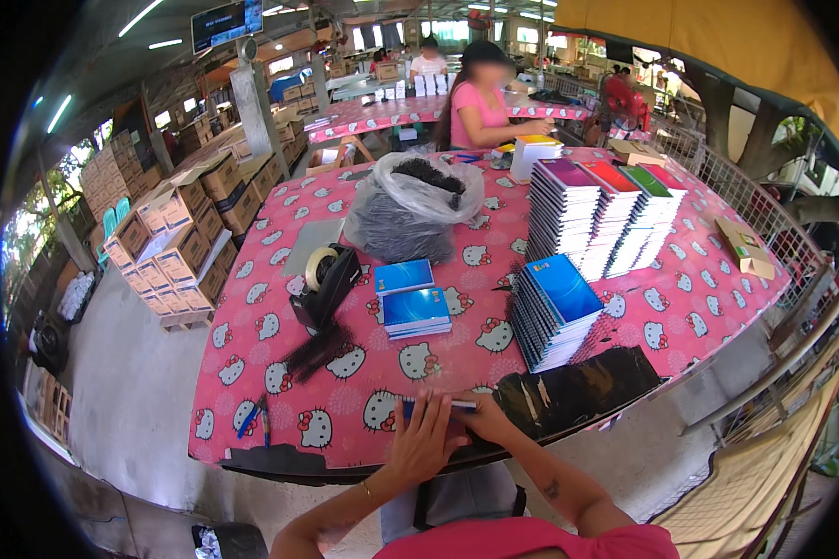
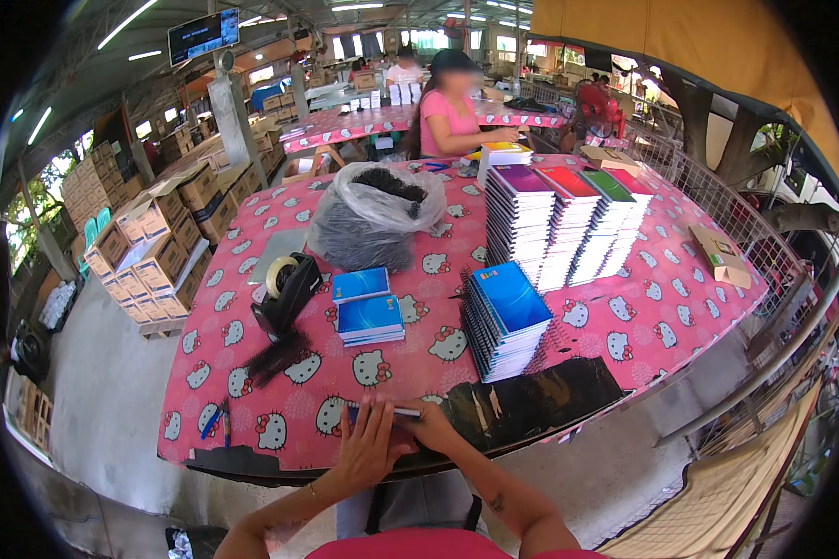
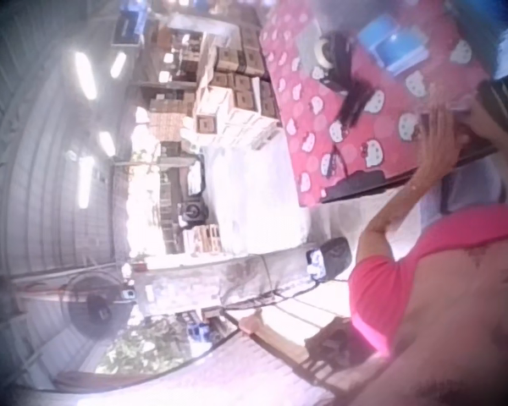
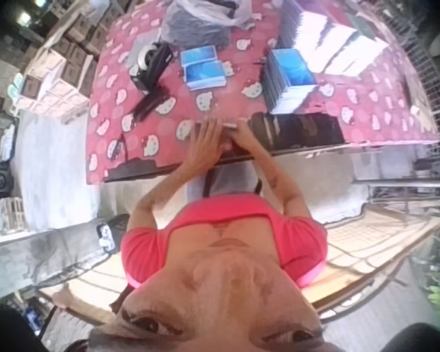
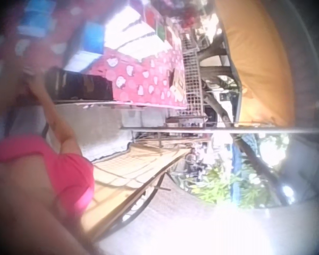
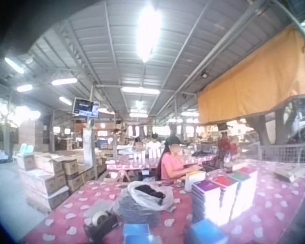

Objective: The person inserts black spiral bindings into blue notebook covers one at a time, then stacks the completed notebooks on the table. The person repeats this process continuously throughout the clip.

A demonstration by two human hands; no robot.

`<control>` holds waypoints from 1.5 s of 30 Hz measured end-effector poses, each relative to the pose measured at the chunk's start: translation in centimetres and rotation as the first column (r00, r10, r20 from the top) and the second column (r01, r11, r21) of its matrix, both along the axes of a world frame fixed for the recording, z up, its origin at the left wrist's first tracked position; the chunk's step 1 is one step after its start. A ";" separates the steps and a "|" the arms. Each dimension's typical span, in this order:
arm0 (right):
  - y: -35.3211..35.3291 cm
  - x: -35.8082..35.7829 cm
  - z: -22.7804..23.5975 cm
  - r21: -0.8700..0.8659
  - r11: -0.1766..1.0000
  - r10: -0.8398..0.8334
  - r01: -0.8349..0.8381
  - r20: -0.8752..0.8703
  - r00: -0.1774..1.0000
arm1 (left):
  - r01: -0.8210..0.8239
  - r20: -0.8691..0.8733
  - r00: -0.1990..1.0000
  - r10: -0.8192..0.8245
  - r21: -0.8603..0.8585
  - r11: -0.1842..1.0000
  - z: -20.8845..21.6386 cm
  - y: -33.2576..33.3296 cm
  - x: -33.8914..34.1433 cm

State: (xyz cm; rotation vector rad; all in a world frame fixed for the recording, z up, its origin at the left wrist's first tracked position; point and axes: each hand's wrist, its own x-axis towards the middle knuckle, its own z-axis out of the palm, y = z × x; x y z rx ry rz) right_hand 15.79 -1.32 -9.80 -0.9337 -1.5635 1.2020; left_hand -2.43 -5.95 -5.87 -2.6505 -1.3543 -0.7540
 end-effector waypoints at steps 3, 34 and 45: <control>-0.3 0.0 1.6 -0.060 0.998 0.011 -0.008 0.055 0.998 | -0.034 0.028 0.999 0.031 0.117 0.993 2.6 2.3 -0.5; 1.2 -0.5 -1.0 0.182 0.983 0.004 -0.037 0.178 0.984 | 0.050 -0.060 0.996 -0.058 -0.117 0.992 1.8 2.0 0.0; 0.6 -0.4 2.4 0.176 0.983 0.022 -0.052 0.168 0.986 | 0.175 0.082 0.982 -0.169 -0.059 0.983 3.3 4.8 -1.6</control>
